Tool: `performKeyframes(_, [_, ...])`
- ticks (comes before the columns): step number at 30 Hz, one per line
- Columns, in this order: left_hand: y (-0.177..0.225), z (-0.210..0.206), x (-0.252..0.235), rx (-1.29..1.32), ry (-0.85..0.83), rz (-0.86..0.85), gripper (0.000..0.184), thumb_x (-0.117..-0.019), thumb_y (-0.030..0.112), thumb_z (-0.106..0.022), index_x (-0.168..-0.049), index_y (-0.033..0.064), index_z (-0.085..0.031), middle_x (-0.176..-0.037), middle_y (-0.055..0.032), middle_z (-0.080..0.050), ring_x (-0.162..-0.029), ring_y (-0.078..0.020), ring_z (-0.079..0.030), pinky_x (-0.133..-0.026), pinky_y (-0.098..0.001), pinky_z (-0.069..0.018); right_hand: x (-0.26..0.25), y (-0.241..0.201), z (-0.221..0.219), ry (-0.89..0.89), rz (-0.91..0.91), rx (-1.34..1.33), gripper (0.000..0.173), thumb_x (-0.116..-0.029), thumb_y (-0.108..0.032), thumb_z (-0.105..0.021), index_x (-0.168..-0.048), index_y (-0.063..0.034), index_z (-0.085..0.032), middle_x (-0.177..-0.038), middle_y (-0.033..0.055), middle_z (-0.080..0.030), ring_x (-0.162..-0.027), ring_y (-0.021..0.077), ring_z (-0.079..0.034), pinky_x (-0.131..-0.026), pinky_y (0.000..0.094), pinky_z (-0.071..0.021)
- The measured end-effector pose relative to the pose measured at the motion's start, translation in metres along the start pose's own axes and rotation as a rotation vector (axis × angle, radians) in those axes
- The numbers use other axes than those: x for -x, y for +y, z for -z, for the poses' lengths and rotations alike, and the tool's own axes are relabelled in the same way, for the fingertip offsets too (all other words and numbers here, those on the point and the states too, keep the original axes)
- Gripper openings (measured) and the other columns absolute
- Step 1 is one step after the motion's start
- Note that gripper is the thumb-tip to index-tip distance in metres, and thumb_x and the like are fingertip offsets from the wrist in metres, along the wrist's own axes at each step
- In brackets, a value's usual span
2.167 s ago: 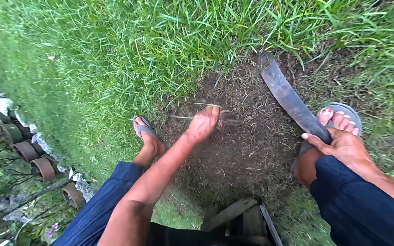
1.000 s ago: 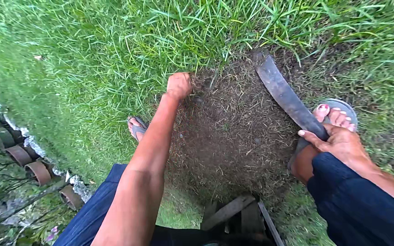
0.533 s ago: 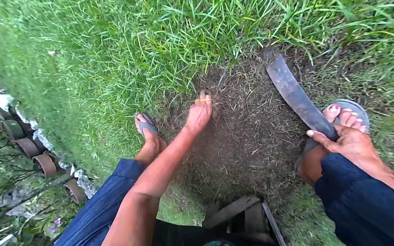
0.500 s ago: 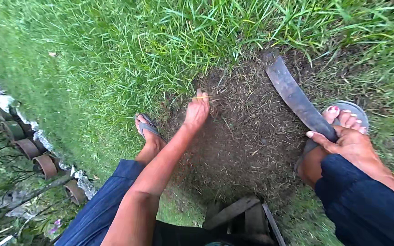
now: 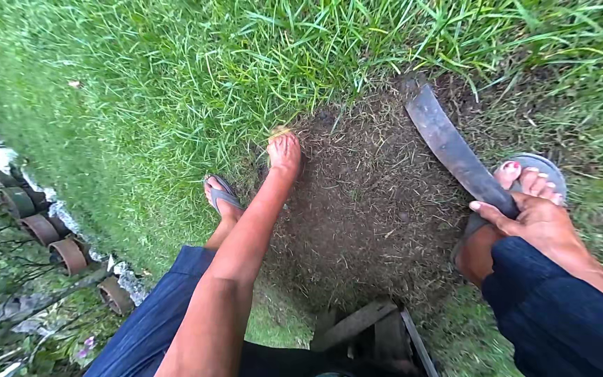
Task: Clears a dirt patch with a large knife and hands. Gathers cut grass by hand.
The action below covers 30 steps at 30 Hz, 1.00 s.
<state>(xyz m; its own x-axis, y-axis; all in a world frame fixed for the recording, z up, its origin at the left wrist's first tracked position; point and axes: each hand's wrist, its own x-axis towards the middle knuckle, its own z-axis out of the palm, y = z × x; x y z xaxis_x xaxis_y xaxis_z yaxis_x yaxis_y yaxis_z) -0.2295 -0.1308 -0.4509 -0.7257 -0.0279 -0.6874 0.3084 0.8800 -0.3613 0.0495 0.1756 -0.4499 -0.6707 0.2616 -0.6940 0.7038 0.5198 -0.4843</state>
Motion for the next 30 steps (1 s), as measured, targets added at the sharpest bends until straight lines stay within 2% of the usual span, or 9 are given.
performKeyframes(3, [-0.008, 0.004, -0.004, 0.014, -0.036, -0.049, 0.031, -0.1026, 0.001, -0.049, -0.129, -0.0144, -0.056, -0.133, -0.0321, -0.062, -0.126, -0.0464, -0.061, -0.1, -0.0604, -0.0496, 0.001, -0.002, 0.001, 0.005, -0.003, 0.002, 0.033, -0.0978, -0.028, -0.071, -0.091, 0.0039, -0.065, -0.075, 0.0245, -0.062, -0.072, 0.0418, -0.062, -0.065, 0.0652, -0.0445])
performKeyframes(8, [-0.025, 0.019, -0.018, 0.082, -0.086, -0.105, 0.032, -0.1049, 0.014, -0.051, -0.12, -0.0117, -0.064, -0.129, -0.0336, -0.063, -0.127, -0.0489, -0.059, -0.103, -0.0659, -0.0454, 0.0, -0.001, 0.0, 0.003, -0.013, 0.007, 0.034, -0.0976, -0.029, -0.071, -0.093, 0.0049, -0.065, -0.076, 0.026, -0.062, -0.073, 0.0437, -0.062, -0.066, 0.0665, -0.0446])
performKeyframes(11, [-0.033, 0.014, -0.02, 0.111, -0.048, -0.121, 0.032, -0.1051, 0.016, -0.05, -0.116, -0.0102, -0.065, -0.126, -0.0325, -0.065, -0.125, -0.048, -0.061, -0.102, -0.0649, -0.0468, 0.0, -0.001, 0.001, -0.013, -0.02, 0.012, 0.036, -0.0972, -0.03, -0.071, -0.093, 0.0059, -0.065, -0.077, 0.0277, -0.063, -0.074, 0.046, -0.063, -0.067, 0.0684, -0.0449])
performKeyframes(14, [-0.033, 0.007, -0.015, 0.1, -0.017, -0.113, 0.031, -0.1039, 0.015, -0.052, -0.116, -0.01, -0.065, -0.122, -0.0327, -0.066, -0.121, -0.0483, -0.063, -0.098, -0.0641, -0.0487, 0.0, 0.003, 0.0, -0.021, -0.033, 0.018, 0.036, -0.0976, -0.031, -0.071, -0.094, 0.0044, -0.065, -0.077, 0.0262, -0.063, -0.073, 0.044, -0.063, -0.066, 0.0665, -0.0461])
performKeyframes(24, [-0.025, -0.002, 0.023, 0.152, 0.0, -0.105, 0.029, -0.1034, 0.014, -0.053, -0.114, -0.0089, -0.066, -0.115, -0.0311, -0.069, -0.114, -0.048, -0.067, -0.093, -0.0637, -0.052, -0.001, 0.0, 0.002, -0.012, -0.025, 0.016, 0.035, -0.0973, -0.028, -0.071, -0.092, 0.0058, -0.064, -0.076, 0.0266, -0.061, -0.073, 0.0445, -0.062, -0.066, 0.066, -0.0443])
performKeyframes(25, [-0.024, -0.01, 0.038, 0.161, -0.015, -0.136, 0.027, -0.1028, 0.014, -0.055, -0.113, -0.0084, -0.067, -0.112, -0.0314, -0.069, -0.11, -0.049, -0.068, -0.09, -0.0644, -0.0528, -0.001, -0.002, 0.003, -0.014, -0.022, 0.013, 0.035, -0.0973, -0.027, -0.071, -0.091, 0.0059, -0.063, -0.075, 0.0263, -0.06, -0.072, 0.0439, -0.061, -0.066, 0.0656, -0.0436])
performKeyframes(27, [-0.021, -0.044, 0.08, 0.194, -0.043, -0.277, 0.018, -0.0968, 0.012, -0.064, -0.1, -0.0049, -0.068, -0.097, -0.0289, -0.07, -0.094, -0.0485, -0.071, -0.078, -0.0645, -0.0567, 0.0, -0.002, 0.002, -0.019, -0.019, 0.006, 0.035, -0.0977, -0.028, -0.071, -0.091, 0.0051, -0.064, -0.075, 0.0255, -0.061, -0.071, 0.0432, -0.061, -0.065, 0.0654, -0.0437])
performKeyframes(28, [-0.014, -0.057, 0.098, 0.219, -0.134, -0.361, 0.017, -0.0951, 0.012, -0.067, -0.1, -0.004, -0.071, -0.097, -0.0274, -0.071, -0.095, -0.047, -0.071, -0.079, -0.0644, -0.0563, -0.001, -0.001, 0.001, -0.019, -0.019, 0.002, 0.035, -0.0978, -0.028, -0.071, -0.092, 0.0053, -0.064, -0.075, 0.0263, -0.061, -0.072, 0.0439, -0.062, -0.065, 0.0663, -0.044])
performKeyframes(30, [0.005, -0.068, 0.123, 0.248, -0.322, -0.544, 0.024, -0.097, 0.011, -0.064, -0.115, -0.0038, -0.07, -0.107, -0.0266, -0.072, -0.106, -0.0447, -0.07, -0.09, -0.0628, -0.0535, -0.001, 0.001, 0.0, -0.016, -0.015, 0.006, 0.035, -0.0978, -0.029, -0.071, -0.092, 0.0057, -0.065, -0.076, 0.0272, -0.061, -0.073, 0.0453, -0.062, -0.066, 0.0672, -0.0442])
